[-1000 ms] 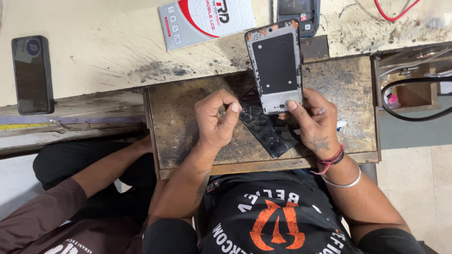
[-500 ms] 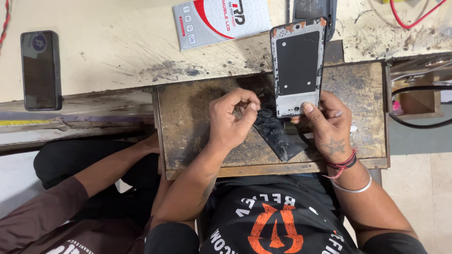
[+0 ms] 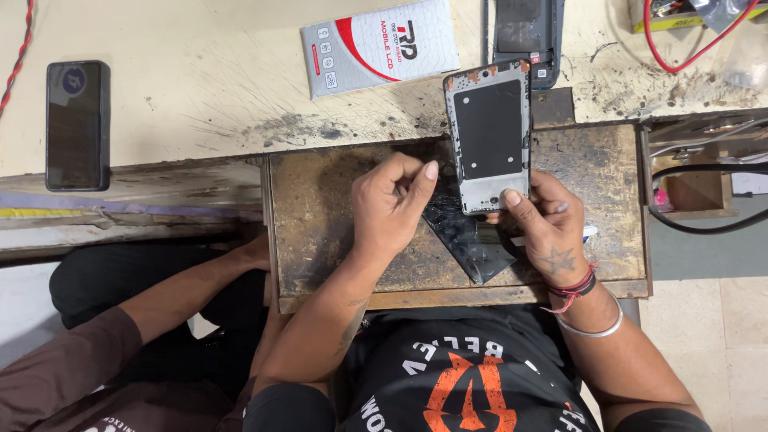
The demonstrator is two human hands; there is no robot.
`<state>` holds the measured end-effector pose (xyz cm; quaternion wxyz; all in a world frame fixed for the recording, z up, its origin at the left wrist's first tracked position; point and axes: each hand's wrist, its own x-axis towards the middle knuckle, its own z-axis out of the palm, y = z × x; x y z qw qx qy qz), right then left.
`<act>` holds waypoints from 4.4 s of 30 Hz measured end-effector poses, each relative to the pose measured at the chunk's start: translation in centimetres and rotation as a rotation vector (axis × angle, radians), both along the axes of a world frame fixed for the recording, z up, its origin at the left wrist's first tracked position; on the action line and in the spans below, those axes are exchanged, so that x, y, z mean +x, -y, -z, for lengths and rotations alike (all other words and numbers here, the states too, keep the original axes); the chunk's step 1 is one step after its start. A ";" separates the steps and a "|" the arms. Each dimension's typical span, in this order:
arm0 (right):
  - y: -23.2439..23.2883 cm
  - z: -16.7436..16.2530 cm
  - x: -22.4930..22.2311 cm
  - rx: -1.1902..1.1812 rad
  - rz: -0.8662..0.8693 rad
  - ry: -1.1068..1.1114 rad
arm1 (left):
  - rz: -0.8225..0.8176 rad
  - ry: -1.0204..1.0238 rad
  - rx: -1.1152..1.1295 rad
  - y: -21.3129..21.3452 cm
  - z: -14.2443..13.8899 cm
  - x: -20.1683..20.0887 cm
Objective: The person holds a phone frame and peels the shattered screen glass and old adhesive off the frame by hand, working around the edges and pulling away broken glass pieces onto the bench. A replacement display package and a disassembled phone lie on the workbench nearby.
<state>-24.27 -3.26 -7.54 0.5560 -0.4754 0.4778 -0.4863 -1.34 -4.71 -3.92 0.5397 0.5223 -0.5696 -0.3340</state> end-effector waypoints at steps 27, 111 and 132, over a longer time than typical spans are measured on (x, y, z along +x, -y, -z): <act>-0.9 -1.6 1.1 -0.561 0.077 -0.801 | -0.274 0.445 -0.148 1.0 -4.0 -0.5; -0.9 -0.1 1.0 -0.155 0.156 -0.127 | -0.668 -0.138 -1.210 -11.9 -2.8 10.3; -1.0 -0.3 0.2 -0.094 0.047 0.011 | 0.032 -0.637 0.266 -4.0 3.6 0.5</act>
